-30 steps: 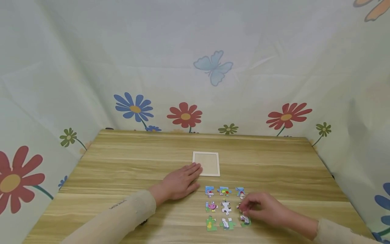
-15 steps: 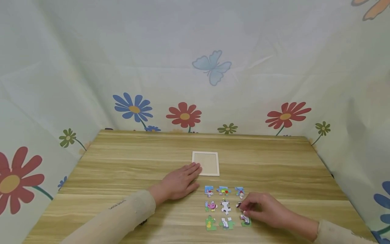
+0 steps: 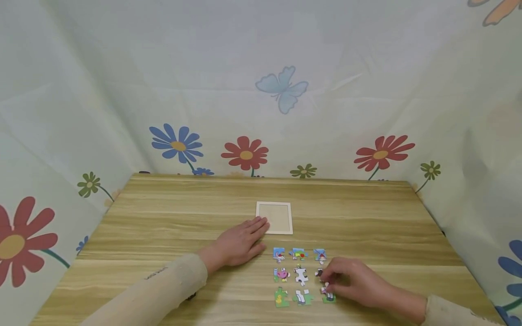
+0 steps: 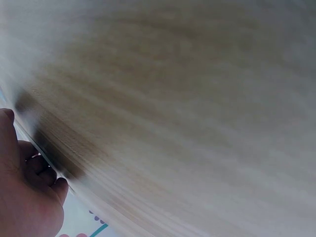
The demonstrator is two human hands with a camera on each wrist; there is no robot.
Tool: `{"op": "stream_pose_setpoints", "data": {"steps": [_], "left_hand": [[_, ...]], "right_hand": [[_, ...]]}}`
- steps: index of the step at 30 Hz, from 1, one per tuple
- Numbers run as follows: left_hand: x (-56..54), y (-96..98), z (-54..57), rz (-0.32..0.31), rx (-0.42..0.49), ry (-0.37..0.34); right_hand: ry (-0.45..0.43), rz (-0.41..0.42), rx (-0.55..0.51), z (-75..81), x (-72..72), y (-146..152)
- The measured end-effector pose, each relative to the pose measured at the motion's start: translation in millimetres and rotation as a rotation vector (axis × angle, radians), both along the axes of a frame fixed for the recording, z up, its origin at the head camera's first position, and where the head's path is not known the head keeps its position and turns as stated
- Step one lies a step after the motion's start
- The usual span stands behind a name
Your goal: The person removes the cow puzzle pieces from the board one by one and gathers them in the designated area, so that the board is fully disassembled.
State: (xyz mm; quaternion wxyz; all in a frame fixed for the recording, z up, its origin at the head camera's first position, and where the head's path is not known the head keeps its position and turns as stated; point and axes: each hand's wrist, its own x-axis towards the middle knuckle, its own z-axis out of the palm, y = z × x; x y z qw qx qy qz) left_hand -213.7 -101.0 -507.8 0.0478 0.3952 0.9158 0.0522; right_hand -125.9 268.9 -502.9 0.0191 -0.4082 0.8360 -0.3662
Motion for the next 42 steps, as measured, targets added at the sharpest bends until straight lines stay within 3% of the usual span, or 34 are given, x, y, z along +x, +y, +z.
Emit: {"op": "stream_pose_setpoints", "data": {"steps": [13,27,42], "left_hand": [[-0.5,-0.4,-0.3,-0.002,0.002,-0.004],[0.3,0.2,1.4,-0.002,0.007,-0.005],[-0.8,-0.4,0.7,0.003,0.001,-0.003]], "right_hand": [[0.179,0.019,0.046,-2.7,4.8,1],[0.210,0.028,0.077,-7.2,15.5,4],[0.247,0.046,0.060,-9.1,14.9,4]]}}
